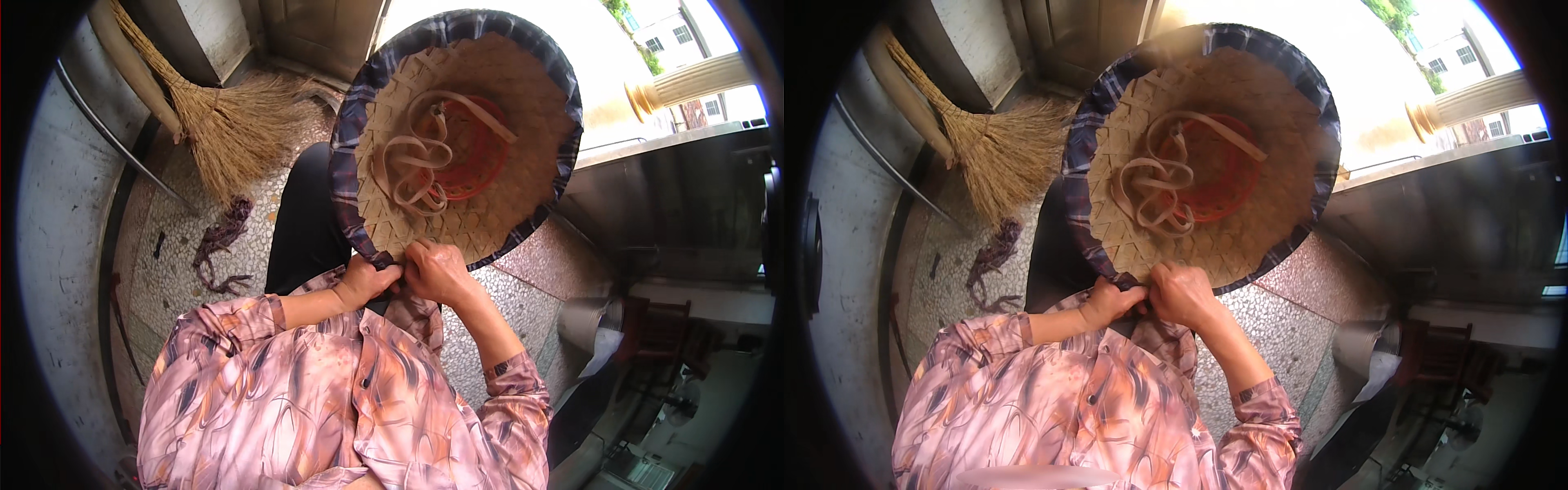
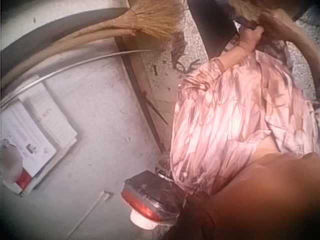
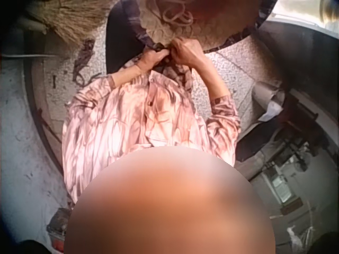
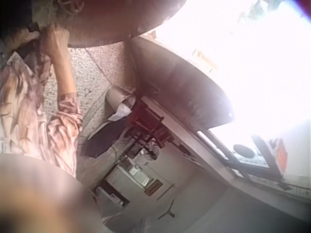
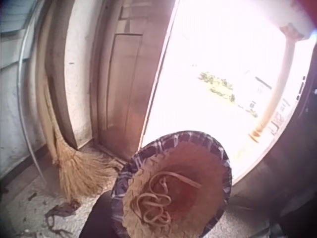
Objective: Repairing the fabric rim of a traditional conical bamboo hat using a needle and thread.
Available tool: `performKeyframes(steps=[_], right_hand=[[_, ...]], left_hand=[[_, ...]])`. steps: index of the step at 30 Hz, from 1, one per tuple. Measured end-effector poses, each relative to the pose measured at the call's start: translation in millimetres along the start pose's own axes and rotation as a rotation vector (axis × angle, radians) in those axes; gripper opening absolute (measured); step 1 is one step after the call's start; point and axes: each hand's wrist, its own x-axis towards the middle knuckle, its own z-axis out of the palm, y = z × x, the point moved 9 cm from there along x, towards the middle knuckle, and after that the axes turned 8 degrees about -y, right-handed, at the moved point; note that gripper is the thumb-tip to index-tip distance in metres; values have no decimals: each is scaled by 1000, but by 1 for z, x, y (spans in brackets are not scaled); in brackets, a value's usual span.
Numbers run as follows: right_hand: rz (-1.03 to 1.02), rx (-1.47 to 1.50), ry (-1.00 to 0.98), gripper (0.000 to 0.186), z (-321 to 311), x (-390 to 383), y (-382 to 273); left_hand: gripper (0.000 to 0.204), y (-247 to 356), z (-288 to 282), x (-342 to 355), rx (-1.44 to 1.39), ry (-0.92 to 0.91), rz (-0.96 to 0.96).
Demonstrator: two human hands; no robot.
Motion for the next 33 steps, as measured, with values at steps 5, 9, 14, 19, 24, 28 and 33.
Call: performKeyframes(steps=[5,9,14,19,24,28,33], right_hand=[[-34,8,113,13,-6,-7,-4],[-59,12,77,11,-8,-11,0],[-113,-1,-10,9,-3,-6,-1],[-92,45,-22,10,3,-1,4],[-88,123,55,9,-7,-11,5],[-32,128,32,8,-5,-15,10],[-17,137,40,9,-2,-14,11]], left_hand=[[17,-17,4,-2,-173,-63,-176],[14,-17,10,-2,-289,-103,-155],[13,-18,5,-4,-226,-91,-210],[13,-17,5,-2,-131,-115,-193],[14,-11,4,-3,-207,-90,-162],[11,-14,7,-3,-264,-88,-169],[12,-26,5,-1,-247,-105,-198]])
